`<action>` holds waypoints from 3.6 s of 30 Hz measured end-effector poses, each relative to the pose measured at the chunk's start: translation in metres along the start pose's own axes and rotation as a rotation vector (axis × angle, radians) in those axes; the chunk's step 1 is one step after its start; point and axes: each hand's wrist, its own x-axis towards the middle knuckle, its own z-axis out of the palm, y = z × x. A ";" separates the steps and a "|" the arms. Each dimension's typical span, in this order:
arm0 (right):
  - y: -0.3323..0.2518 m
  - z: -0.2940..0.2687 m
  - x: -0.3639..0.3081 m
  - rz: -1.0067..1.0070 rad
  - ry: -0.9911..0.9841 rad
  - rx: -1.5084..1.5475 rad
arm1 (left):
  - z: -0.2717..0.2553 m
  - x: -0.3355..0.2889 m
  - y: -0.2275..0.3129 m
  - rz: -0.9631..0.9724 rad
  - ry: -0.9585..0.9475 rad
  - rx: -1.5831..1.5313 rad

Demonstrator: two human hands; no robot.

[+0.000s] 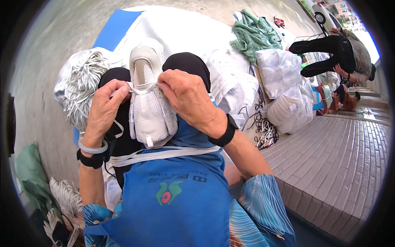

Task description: Lace a white sneaker while sitting down.

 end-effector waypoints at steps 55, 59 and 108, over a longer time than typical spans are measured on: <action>-0.038 0.018 -0.032 0.105 -0.007 -0.339 | 0.038 -0.017 -0.002 0.138 0.281 -0.084; -0.035 0.028 -0.033 0.227 0.147 -0.153 | 0.052 -0.019 0.002 0.254 0.261 -0.037; 0.027 0.008 0.019 0.103 -0.124 0.117 | 0.082 -0.010 0.014 0.314 0.473 0.399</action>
